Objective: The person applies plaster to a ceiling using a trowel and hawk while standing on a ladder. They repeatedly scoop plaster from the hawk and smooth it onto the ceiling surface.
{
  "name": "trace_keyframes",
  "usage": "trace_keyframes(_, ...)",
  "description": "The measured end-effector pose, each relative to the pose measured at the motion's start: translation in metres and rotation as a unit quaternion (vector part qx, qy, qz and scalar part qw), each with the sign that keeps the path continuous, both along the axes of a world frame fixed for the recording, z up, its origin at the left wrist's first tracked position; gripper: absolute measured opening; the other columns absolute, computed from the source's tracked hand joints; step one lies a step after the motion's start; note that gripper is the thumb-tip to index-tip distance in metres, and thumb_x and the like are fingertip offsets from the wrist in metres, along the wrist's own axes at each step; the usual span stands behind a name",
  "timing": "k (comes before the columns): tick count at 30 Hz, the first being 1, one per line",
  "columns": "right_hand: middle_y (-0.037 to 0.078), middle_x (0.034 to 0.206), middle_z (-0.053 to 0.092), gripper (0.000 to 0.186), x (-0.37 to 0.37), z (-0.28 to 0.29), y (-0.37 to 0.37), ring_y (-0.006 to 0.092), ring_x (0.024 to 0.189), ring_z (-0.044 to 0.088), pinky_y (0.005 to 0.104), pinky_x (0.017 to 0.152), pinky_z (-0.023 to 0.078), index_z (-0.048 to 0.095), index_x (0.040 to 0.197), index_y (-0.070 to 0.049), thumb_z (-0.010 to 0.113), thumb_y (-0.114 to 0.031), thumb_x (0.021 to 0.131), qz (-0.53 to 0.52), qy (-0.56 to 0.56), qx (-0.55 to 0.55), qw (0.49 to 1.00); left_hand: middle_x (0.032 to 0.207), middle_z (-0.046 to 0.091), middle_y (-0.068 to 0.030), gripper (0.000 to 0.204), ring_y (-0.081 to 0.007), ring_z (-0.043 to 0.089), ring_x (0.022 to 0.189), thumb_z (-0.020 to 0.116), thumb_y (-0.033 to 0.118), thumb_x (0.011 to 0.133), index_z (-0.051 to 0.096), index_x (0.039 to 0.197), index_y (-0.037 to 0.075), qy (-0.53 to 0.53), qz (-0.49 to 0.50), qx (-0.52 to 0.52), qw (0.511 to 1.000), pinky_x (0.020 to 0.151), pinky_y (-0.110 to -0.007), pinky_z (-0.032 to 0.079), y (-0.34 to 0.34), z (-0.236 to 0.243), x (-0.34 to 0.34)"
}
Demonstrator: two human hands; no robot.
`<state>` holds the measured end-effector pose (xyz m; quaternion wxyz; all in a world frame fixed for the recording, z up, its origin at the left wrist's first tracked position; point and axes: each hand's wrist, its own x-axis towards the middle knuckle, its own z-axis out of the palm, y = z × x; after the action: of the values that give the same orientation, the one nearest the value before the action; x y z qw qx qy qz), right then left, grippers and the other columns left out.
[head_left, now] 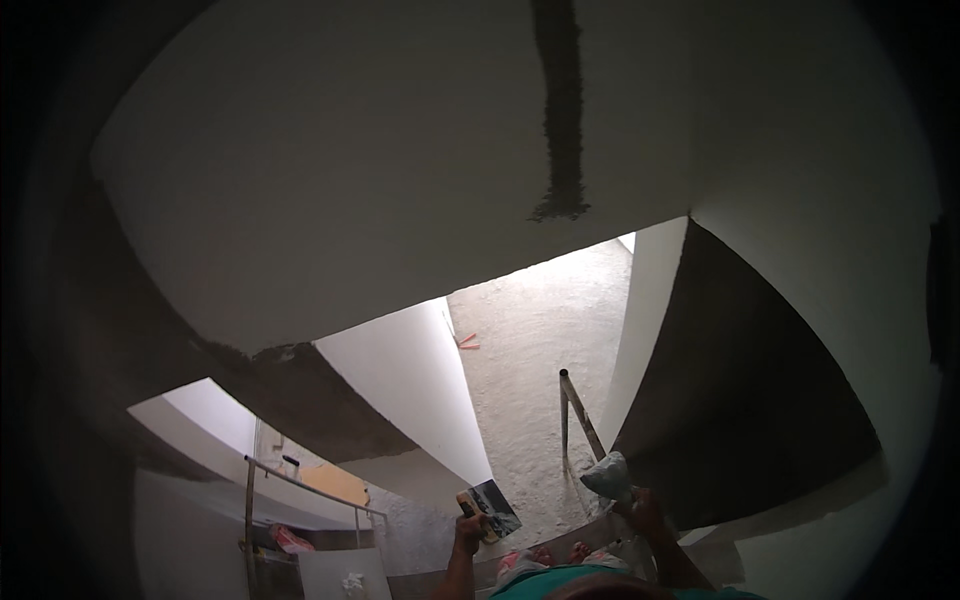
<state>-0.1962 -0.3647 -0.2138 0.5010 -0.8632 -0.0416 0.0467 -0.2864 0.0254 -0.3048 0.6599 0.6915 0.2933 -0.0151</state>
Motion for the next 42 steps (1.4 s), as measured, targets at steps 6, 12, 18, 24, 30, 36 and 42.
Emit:
trace_keyframes(6,0.018,0.075,0.067,0.039,-0.006,0.022,-0.001,0.0322,0.071,0.067,0.0421,0.065,0.052,0.069,0.089,-0.002,0.081,-0.029,0.064,-0.034,-0.007,-0.026,0.999,0.075,0.061,-0.0061,0.016,-0.0180,0.062,0.065,0.059,0.014,0.083,0.065,0.076,0.000,-0.092,-0.132,0.170,0.972,0.063,-0.033,0.052,-0.002,-0.011,0.021)
trace_keyframes(12,0.019,0.079,0.066,0.035,-0.015,0.001,0.009,0.0336,0.076,0.066,0.0429,0.068,0.051,0.064,0.086,-0.001,0.080,-0.024,0.065,-0.075,-0.199,-0.041,0.976,0.075,0.060,-0.0026,0.014,-0.0162,0.060,0.066,0.058,0.013,0.085,0.061,0.079,0.001,0.038,0.062,-0.141,0.987,0.061,-0.033,0.051,-0.010,0.002,0.059)
trace_keyframes(18,0.018,0.077,0.062,0.026,0.011,0.036,0.038,0.0344,0.071,0.062,0.0435,0.066,0.049,0.059,0.089,0.000,0.073,-0.019,0.078,-0.037,-0.066,0.033,0.997,0.082,0.061,-0.0067,0.013,-0.0210,0.062,0.076,0.056,0.009,0.084,0.060,0.094,0.002,-0.089,0.017,-0.297,0.951,0.071,-0.034,0.051,-0.041,0.104,0.070)
trace_keyframes(24,0.017,0.089,0.066,0.027,0.043,0.099,0.076,0.0289,0.082,0.066,0.0375,0.073,0.052,0.056,0.106,0.001,0.069,-0.013,0.086,-0.064,-0.123,0.142,0.980,0.094,0.062,-0.0102,0.029,-0.0252,0.065,0.089,0.058,0.008,0.083,0.053,0.111,0.000,-0.091,0.028,-0.439,0.893,0.081,-0.042,0.055,-0.102,0.211,0.083)
trace_keyframes(30,0.010,0.127,0.053,0.047,0.068,0.104,0.114,0.0142,0.113,0.054,0.0302,0.092,0.049,0.040,0.138,0.000,0.056,-0.009,0.094,0.053,-0.104,0.384,0.916,0.099,0.061,-0.0118,0.032,-0.0266,0.064,0.091,0.058,0.009,0.083,0.051,0.113,-0.001,-0.095,0.032,-0.510,0.855,0.085,-0.043,0.053,-0.135,0.241,0.107)
trace_keyframes(36,0.010,0.109,0.059,0.064,0.097,0.099,0.100,0.0210,0.098,0.058,0.0336,0.084,0.050,0.037,0.143,-0.005,0.065,-0.013,0.086,-0.023,-0.178,0.253,0.951,0.101,0.061,-0.0132,0.036,-0.0278,0.063,0.094,0.058,0.012,0.081,0.051,0.114,-0.002,-0.130,0.019,-0.518,0.845,0.088,-0.044,0.051,-0.164,0.246,0.119)
trace_keyframes(42,0.010,0.090,0.056,0.071,0.119,0.072,0.054,0.0279,0.081,0.055,0.0397,0.077,0.047,0.036,0.146,-0.011,0.062,-0.004,0.080,-0.001,-0.325,-0.079,0.942,0.109,0.060,-0.0148,0.046,-0.0311,0.061,0.099,0.054,0.013,0.081,0.045,0.125,-0.001,-0.139,0.003,-0.531,0.836,0.089,-0.047,0.051,-0.172,0.244,0.132)
